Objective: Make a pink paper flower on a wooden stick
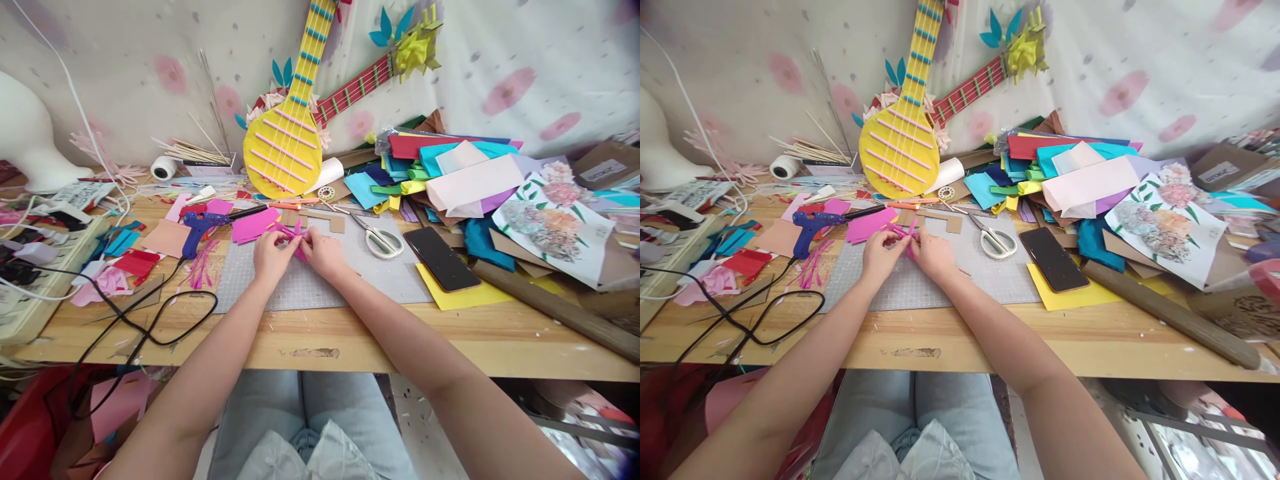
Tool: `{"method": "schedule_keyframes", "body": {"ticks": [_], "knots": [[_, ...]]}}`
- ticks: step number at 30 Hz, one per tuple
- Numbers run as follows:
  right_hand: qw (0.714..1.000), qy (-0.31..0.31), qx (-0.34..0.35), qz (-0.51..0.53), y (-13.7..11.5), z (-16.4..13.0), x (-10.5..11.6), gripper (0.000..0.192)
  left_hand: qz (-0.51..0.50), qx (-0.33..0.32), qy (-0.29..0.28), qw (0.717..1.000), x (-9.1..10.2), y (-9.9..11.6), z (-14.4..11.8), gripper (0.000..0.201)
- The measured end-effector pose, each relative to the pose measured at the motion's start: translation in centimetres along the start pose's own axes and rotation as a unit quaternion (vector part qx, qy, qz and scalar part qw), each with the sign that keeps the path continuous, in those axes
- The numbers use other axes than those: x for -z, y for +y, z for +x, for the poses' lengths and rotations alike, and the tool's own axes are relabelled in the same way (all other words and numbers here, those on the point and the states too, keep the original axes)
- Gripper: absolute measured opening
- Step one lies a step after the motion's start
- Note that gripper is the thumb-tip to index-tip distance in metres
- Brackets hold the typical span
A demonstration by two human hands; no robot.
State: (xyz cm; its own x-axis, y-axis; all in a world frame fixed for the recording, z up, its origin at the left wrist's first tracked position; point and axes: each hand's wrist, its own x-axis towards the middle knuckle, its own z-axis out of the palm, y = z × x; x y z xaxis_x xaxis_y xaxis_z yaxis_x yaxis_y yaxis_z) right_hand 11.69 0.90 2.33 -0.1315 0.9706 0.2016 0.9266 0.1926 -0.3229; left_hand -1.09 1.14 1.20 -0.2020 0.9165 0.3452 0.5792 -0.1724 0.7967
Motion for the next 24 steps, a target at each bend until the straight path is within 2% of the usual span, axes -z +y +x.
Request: {"method": "schedule_keyframes", "body": {"ticks": [3, 7, 10, 16, 24], "knots": [[0.999, -0.002, -0.015, 0.031, 0.4, 0.1, -0.2, 0.027, 0.047, -0.048, -0.016, 0.998, 0.4, 0.7, -0.7, 0.021], [0.996, -0.004, -0.034, 0.084, 0.7, 0.4, -0.4, 0.035, 0.084, -0.043, -0.032, 0.995, 0.5, 1.0, -1.0, 0.012], [0.993, -0.001, -0.036, 0.117, 0.9, 0.7, -0.7, 0.035, 0.101, -0.026, -0.015, 0.994, 0.3, 0.7, -0.9, 0.011], [0.985, -0.024, -0.06, 0.162, 0.9, 1.2, -0.9, 0.034, 0.053, 0.005, 0.003, 0.999, 0.0, 0.2, -0.8, 0.008], [0.975, -0.082, -0.072, 0.194, 0.6, 1.3, 0.0, 0.037, 0.004, 0.041, 0.009, 0.999, 0.0, 0.4, -0.9, 0.007]]}}
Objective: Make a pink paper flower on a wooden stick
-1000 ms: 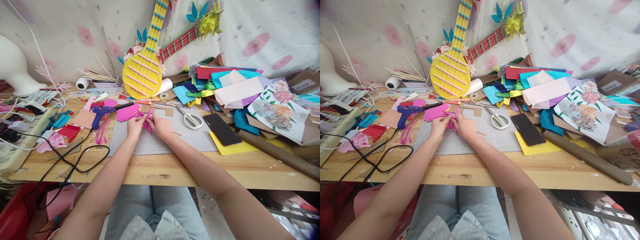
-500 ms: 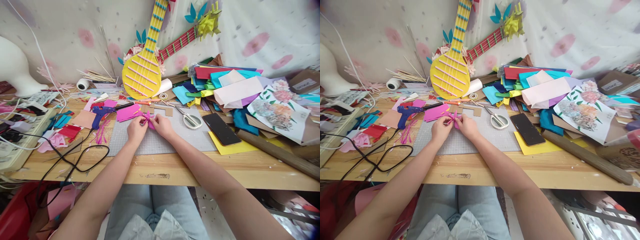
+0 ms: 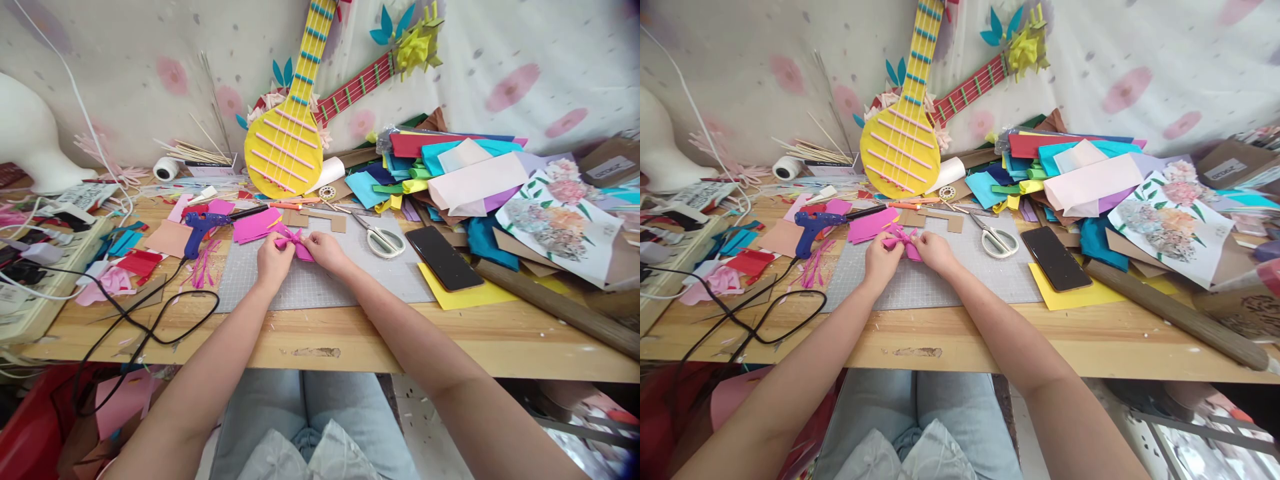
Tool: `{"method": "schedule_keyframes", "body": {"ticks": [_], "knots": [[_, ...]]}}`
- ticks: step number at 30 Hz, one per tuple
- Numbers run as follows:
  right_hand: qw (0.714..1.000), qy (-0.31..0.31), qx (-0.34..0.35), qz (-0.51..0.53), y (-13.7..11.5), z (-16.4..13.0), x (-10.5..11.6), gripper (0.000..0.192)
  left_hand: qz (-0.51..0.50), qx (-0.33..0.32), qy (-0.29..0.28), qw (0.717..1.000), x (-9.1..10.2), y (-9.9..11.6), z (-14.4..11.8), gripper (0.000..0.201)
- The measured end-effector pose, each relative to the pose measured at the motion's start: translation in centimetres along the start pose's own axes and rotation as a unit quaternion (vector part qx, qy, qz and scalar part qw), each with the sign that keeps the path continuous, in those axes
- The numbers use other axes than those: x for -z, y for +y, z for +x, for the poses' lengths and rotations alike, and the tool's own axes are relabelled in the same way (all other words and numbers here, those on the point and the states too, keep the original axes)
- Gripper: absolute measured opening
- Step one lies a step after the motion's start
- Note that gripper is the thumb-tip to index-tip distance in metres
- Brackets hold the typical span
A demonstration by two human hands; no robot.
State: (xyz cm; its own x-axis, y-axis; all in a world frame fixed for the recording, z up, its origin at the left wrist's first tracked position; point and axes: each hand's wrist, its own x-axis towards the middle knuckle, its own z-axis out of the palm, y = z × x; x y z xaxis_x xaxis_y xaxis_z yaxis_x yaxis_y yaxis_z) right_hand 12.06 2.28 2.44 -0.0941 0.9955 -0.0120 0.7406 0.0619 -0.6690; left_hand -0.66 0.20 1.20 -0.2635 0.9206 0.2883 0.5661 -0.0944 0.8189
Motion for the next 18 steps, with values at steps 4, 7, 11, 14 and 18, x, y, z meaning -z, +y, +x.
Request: {"method": "schedule_keyframes", "body": {"ticks": [4, 7, 11, 14, 18], "knots": [[1.0, 0.003, 0.003, -0.007, -0.1, 0.0, 0.1, 0.037, -0.015, -0.02, -0.006, 1.0, -0.1, -0.1, 0.0, 0.012], [1.0, 0.002, 0.008, -0.015, 0.0, 0.1, 0.1, 0.037, -0.02, -0.038, -0.004, 0.999, -0.2, -0.4, 0.1, 0.013], [1.0, -0.01, 0.004, -0.027, 0.1, 0.1, 0.3, 0.038, -0.052, -0.041, -0.016, 0.998, -0.4, -0.9, 0.3, 0.013], [0.999, -0.022, 0.004, -0.028, 0.0, 0.1, 0.4, 0.038, -0.066, -0.027, -0.026, 0.997, -0.6, -1.0, 0.4, 0.013], [0.999, -0.026, 0.014, -0.038, -0.2, 0.0, 0.4, 0.038, -0.082, -0.006, -0.032, 0.996, -0.7, -1.1, 0.3, 0.014]]}}
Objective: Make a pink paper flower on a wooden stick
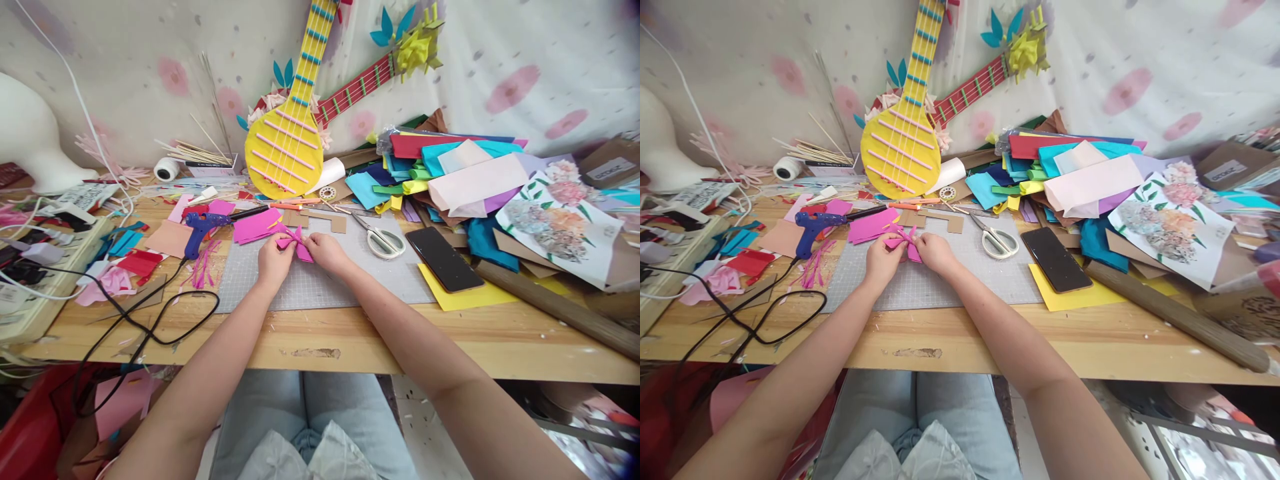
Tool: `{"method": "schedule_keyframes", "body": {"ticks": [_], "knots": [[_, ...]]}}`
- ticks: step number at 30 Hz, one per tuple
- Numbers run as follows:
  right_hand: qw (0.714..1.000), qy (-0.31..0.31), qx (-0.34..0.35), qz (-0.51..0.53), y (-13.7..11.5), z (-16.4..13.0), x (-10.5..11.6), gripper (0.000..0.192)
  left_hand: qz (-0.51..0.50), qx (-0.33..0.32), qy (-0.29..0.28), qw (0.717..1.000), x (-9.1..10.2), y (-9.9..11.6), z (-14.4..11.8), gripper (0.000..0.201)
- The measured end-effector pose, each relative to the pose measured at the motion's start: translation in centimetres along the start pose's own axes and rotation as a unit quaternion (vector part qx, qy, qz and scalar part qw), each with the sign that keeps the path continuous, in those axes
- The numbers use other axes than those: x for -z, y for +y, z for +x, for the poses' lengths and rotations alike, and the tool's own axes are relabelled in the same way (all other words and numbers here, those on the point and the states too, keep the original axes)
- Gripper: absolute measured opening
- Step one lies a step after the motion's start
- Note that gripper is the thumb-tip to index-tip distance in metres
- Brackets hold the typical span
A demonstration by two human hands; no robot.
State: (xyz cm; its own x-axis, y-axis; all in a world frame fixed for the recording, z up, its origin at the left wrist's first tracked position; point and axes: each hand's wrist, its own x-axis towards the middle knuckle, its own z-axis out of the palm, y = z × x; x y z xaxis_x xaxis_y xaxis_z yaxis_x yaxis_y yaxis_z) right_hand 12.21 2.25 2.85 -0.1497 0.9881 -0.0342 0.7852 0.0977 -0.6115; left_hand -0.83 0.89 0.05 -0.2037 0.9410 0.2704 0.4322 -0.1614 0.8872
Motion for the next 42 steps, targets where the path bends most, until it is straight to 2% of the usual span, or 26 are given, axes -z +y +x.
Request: {"method": "schedule_keyframes", "body": {"ticks": [8, 11, 14, 16, 17, 19, 23, 28, 31, 37, 42], "knots": [[1.0, 0.016, 0.021, -0.007, 0.1, 0.1, -0.3, 0.038, -0.089, 0.044, -0.013, 0.995, -0.2, 0.0, 0.2, 0.016], [0.998, 0.038, 0.037, -0.042, 0.0, -0.2, -0.3, 0.038, -0.087, 0.022, -0.017, 0.996, -0.1, 0.1, 0.4, 0.013], [0.992, 0.065, 0.056, -0.094, -0.3, -0.6, -0.4, 0.037, -0.02, -0.008, 0.031, 0.999, 0.1, 0.2, 0.7, 0.009], [0.986, 0.081, 0.066, -0.128, -0.5, -0.9, -0.4, 0.037, 0.02, 0.001, 0.074, 0.997, 0.1, 0.2, 0.8, 0.011], [0.983, 0.087, 0.071, -0.144, -0.6, -1.0, -0.5, 0.038, 0.018, 0.015, 0.083, 0.996, 0.1, 0.3, 0.8, 0.011], [0.977, 0.097, 0.077, -0.172, -0.8, -1.2, -0.4, 0.039, -0.044, 0.048, 0.063, 0.996, 0.0, 0.4, 0.9, 0.008], [0.969, 0.104, 0.084, -0.208, -0.7, -1.3, -0.2, 0.041, -0.201, 0.123, 0.006, 0.972, 0.3, 1.3, 0.8, 0.009], [0.962, 0.105, 0.101, -0.231, -0.8, -1.5, -0.2, 0.042, -0.237, 0.231, -0.03, 0.943, 1.0, 2.4, 0.6, 0.016], [0.957, 0.114, 0.114, -0.24, -0.9, -1.7, -0.3, 0.04, -0.285, 0.263, -0.046, 0.921, 1.3, 2.4, 0.7, 0.018], [0.955, 0.11, 0.129, -0.245, -1.3, -1.8, -0.6, 0.038, -0.365, 0.338, -0.03, 0.867, 1.5, 2.5, 1.1, 0.011], [0.957, 0.105, 0.117, -0.242, -1.6, -1.9, -0.8, 0.039, -0.364, 0.343, -0.002, 0.866, 1.2, 2.7, 1.1, 0.011]]}}
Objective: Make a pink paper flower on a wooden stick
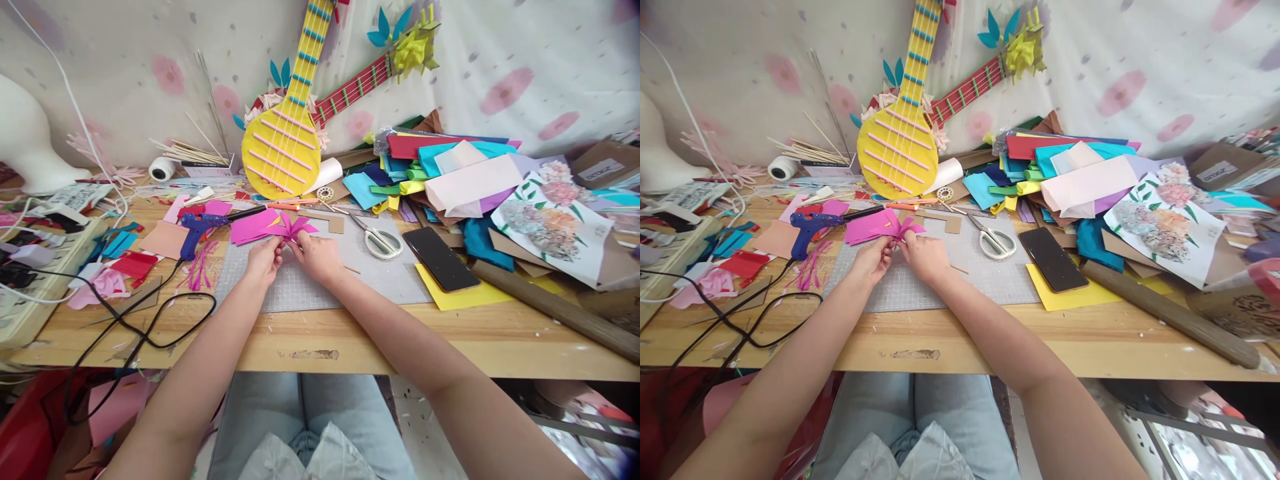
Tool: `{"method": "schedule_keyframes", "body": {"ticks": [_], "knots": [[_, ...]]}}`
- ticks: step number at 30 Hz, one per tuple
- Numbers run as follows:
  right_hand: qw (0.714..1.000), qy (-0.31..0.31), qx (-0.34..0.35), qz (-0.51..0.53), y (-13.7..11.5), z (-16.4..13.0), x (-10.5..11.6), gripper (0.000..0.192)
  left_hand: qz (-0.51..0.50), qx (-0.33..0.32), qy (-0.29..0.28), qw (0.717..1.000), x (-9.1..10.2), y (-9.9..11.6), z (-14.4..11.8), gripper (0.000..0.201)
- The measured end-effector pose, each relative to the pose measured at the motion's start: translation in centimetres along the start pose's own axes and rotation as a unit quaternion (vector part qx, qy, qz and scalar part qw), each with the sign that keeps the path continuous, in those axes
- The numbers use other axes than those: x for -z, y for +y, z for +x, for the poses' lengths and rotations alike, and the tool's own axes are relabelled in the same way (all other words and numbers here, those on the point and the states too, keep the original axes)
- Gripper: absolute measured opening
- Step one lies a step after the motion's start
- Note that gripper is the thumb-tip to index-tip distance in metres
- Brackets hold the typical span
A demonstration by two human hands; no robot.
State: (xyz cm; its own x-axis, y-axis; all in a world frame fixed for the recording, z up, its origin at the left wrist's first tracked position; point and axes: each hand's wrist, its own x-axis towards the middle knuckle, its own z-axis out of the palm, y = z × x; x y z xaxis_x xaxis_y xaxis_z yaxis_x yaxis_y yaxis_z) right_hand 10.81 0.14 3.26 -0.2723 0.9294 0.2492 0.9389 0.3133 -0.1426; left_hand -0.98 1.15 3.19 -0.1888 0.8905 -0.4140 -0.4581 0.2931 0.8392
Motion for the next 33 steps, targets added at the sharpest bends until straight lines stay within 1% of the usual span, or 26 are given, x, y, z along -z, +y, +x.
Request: {"method": "schedule_keyframes", "body": {"ticks": [5, 8, 11, 14, 17, 22, 24, 26, 27, 28, 29, 31, 33], "knots": [[1.0, -0.011, -0.003, 0.001, -0.2, 0.0, 0.1, 0.04, -0.009, -0.025, 0.012, 1.0, -0.2, -0.1, 0.1, 0.011], [1.0, -0.011, 0.006, 0.001, -0.2, 0.0, 0.0, 0.038, -0.011, -0.026, 0.015, 0.999, -0.2, -0.1, 0.1, 0.013], [1.0, 0.0, 0.006, -0.003, -0.1, 0.0, -0.1, 0.037, 0.002, -0.016, 0.003, 1.0, -0.1, -0.2, 0.0, 0.011], [1.0, 0.006, -0.003, -0.006, 0.1, 0.0, -0.3, 0.037, 0.024, -0.035, -0.012, 0.999, 0.0, -0.4, -0.2, 0.01], [1.0, 0.001, -0.002, -0.001, 0.2, -0.1, -0.5, 0.04, 0.033, -0.057, -0.01, 0.998, 0.0, -0.6, -0.2, 0.01], [1.0, -0.01, 0.006, 0.016, 0.1, -0.2, -0.4, 0.043, 0.044, -0.066, -0.004, 0.997, 0.1, -0.6, -0.1, 0.011], [1.0, -0.012, -0.001, 0.023, 0.0, -0.2, -0.4, 0.043, 0.062, -0.073, -0.002, 0.995, 0.1, -0.7, 0.1, 0.014], [0.999, -0.012, -0.016, 0.036, 0.0, -0.2, -0.4, 0.042, 0.107, -0.104, 0.007, 0.989, 0.2, -0.8, 0.4, 0.018], [0.999, -0.012, -0.025, 0.044, 0.0, -0.2, -0.4, 0.042, 0.145, -0.135, 0.014, 0.98, 0.3, -0.9, 0.5, 0.021], [0.998, -0.01, -0.035, 0.053, 0.1, -0.1, -0.5, 0.042, 0.193, -0.176, 0.022, 0.965, 0.4, -0.9, 0.7, 0.023], [0.997, -0.009, -0.045, 0.06, 0.2, -0.1, -0.6, 0.041, 0.247, -0.224, 0.028, 0.942, 0.5, -1.0, 0.8, 0.023], [0.995, -0.005, -0.063, 0.073, 0.5, 0.0, -0.7, 0.038, 0.347, -0.318, 0.035, 0.882, 0.7, -1.1, 0.8, 0.023], [0.993, 0.0, -0.076, 0.09, 0.8, 0.0, -0.9, 0.034, 0.409, -0.386, 0.039, 0.826, 0.9, -1.2, 0.7, 0.021]]}}
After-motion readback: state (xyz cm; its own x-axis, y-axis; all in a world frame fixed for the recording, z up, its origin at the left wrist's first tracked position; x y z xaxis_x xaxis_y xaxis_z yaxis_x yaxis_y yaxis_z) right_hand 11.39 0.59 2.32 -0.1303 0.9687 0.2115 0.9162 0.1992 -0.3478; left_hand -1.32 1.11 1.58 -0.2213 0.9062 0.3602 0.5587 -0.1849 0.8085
